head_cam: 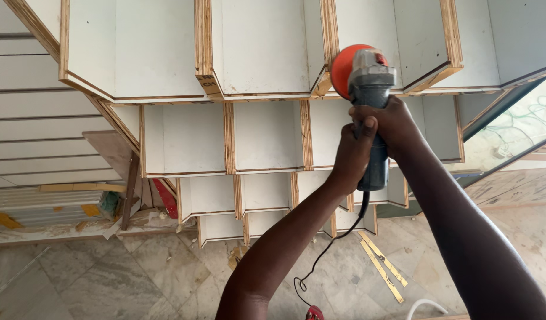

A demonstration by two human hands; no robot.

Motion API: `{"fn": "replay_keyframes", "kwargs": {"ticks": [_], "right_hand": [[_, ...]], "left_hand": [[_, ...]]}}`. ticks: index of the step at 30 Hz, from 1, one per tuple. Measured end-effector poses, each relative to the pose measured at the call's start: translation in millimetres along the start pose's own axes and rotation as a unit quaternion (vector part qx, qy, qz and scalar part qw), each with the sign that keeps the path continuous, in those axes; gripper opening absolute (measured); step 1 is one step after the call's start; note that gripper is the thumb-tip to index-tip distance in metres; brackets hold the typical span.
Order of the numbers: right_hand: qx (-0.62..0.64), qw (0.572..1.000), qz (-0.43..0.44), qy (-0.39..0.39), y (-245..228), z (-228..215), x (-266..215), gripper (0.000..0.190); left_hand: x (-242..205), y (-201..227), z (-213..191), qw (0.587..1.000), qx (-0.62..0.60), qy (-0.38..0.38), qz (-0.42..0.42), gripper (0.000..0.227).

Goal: The person uses an electric sander to smooth the edges and surfaces of a wooden shelving unit. They move the sander along the top edges and inside corners of the shelves, occasionally pausing to wipe away dust with their hand.

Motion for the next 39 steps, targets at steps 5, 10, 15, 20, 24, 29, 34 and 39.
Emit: {"fn": "replay_keyframes", "kwargs": {"ticks": [5, 10, 15, 20, 24, 29, 34, 39], "right_hand": [[-0.036, 0.999, 0.023, 0.001, -2, 13, 5, 0.025], [-0.031, 0.999, 0.027, 0.000, 2, 5, 4, 0.026], [-0.034, 0.998, 0.041, 0.032, 6, -16, 2, 0.028], [-0.011, 0.998, 0.041, 0.042, 7, -32, -1, 0.026], [0.008, 0.999, 0.019, 0.027, 5, -30, -2, 0.027], [-0.022, 1.000, 0.009, 0.010, 0, -9, 3, 0.029], [-0.032, 0.999, 0.023, -0.010, 3, 4, 9, 0.028], [-0.041, 0.998, 0.043, 0.012, 6, -6, 6, 0.028]], "left_hand": [[0, 0, -12, 1.000, 0.008, 0.016, 0.003, 0.084], [2, -10, -6, 1.000, -0.011, 0.014, -0.019, 0.082], [12, -23, 11, 0.999, -0.013, 0.017, -0.030, 0.080], [13, -21, 25, 1.000, 0.004, -0.002, -0.027, 0.080], [12, -16, 23, 1.000, 0.013, 0.002, -0.008, 0.082], [8, -7, 5, 1.000, 0.015, 0.020, 0.007, 0.081], [3, -3, -5, 1.000, 0.003, 0.012, 0.023, 0.080], [7, -16, 1, 1.000, 0.005, 0.016, 0.005, 0.080]]}}
Point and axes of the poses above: each hand's wrist, its own x-axis towards the middle knuckle, its own z-axis out of the palm, y = z × x, the point moved 3 cm from there along x, towards the middle knuckle, and after that the axes turned 5 degrees about -x, right-handed, at the moved point
